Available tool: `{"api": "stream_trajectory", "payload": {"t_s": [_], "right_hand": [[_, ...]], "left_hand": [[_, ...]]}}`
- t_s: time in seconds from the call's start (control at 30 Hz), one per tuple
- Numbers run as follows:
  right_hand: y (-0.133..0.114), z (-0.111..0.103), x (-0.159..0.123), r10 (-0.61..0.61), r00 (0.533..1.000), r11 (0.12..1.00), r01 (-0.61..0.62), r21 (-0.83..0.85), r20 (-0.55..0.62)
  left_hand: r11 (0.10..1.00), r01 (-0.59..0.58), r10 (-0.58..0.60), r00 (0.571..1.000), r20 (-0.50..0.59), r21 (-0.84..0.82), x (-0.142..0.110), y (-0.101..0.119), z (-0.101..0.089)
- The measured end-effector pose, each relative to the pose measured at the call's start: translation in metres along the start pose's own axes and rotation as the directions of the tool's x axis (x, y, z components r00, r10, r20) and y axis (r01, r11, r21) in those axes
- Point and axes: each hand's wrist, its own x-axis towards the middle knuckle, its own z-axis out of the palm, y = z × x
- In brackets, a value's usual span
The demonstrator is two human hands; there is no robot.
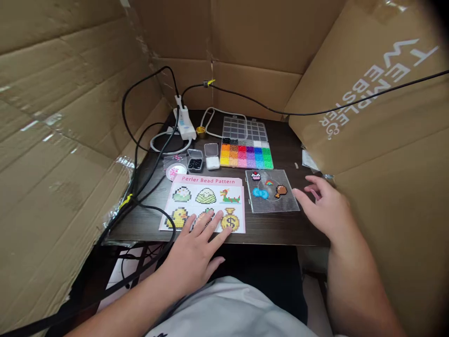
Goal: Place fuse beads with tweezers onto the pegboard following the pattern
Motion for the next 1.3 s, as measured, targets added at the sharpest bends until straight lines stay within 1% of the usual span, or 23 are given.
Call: {"api": "stream_trajectory", "payload": {"t_s": [0.07,0.13,0.2,0.27,0.37,0.47,0.57,0.67,0.73,0.87,1.07,1.13,1.2,1.23,1.27,1.3], "right_hand": [[0.017,0.005,-0.007,-0.017,1.000,0.999,0.017,-0.051,0.011],[0.025,0.012,-0.016,-0.080,0.996,0.994,0.081,-0.072,0.027],[0.026,0.018,-0.027,-0.107,0.993,0.984,0.112,-0.140,0.047],[0.021,0.022,-0.037,-0.117,0.991,0.969,0.127,-0.212,0.062],[0.011,0.024,-0.048,-0.126,0.990,0.955,0.140,-0.262,0.069],[0.007,0.023,-0.054,-0.151,0.985,0.946,0.170,-0.275,0.087],[0.007,0.020,-0.055,-0.173,0.978,0.937,0.201,-0.285,0.120],[0.009,0.016,-0.053,-0.158,0.973,0.927,0.205,-0.314,0.168],[0.012,0.014,-0.052,-0.147,0.972,0.921,0.203,-0.333,0.185],[0.018,0.013,-0.052,-0.163,0.971,0.916,0.214,-0.340,0.173],[0.032,0.010,-0.056,-0.190,0.974,0.909,0.222,-0.352,0.124],[0.036,0.008,-0.058,-0.182,0.976,0.915,0.213,-0.342,0.121],[0.040,0.007,-0.060,-0.160,0.980,0.931,0.189,-0.312,0.115],[0.041,0.007,-0.061,-0.145,0.983,0.945,0.171,-0.280,0.111],[0.042,0.007,-0.061,-0.129,0.985,0.959,0.152,-0.237,0.111],[0.042,0.008,-0.061,-0.114,0.987,0.973,0.133,-0.190,0.111]], "left_hand": [[1.000,-0.013,0.013,0.999,-0.042,0.022,0.002,-0.002,0.002],[0.999,-0.020,0.023,0.996,-0.087,0.044,0.005,-0.001,0.004],[0.998,-0.023,0.031,0.992,-0.123,0.063,0.007,0.001,0.006],[0.997,-0.025,0.035,0.989,-0.144,0.075,0.010,0.004,0.007],[0.997,-0.002,0.015,0.987,-0.159,0.079,0.014,0.007,0.006],[0.997,0.016,-0.003,0.987,-0.160,0.078,0.017,0.006,0.005],[0.997,-0.008,0.020,0.989,-0.147,0.082,0.018,0.002,0.004],[0.996,-0.023,0.035,0.989,-0.143,0.084,0.018,-0.002,0.006],[0.997,-0.012,0.022,0.990,-0.139,0.070,0.017,-0.002,0.007],[0.999,0.034,-0.031,0.993,-0.111,0.021,0.017,0.001,0.008],[0.998,0.062,-0.064,0.993,-0.097,-0.028,0.012,0.002,0.010],[0.996,0.026,-0.036,0.993,-0.115,-0.082,0.011,0.002,0.006],[0.980,-0.050,0.021,0.988,-0.151,-0.195,0.016,0.005,-0.001],[0.959,-0.083,0.038,0.985,-0.169,-0.271,0.022,0.008,-0.006],[0.927,-0.094,0.031,0.984,-0.177,-0.362,0.029,0.012,-0.010],[0.887,-0.072,0.002,0.989,-0.150,-0.457,0.039,0.016,-0.015]]}}
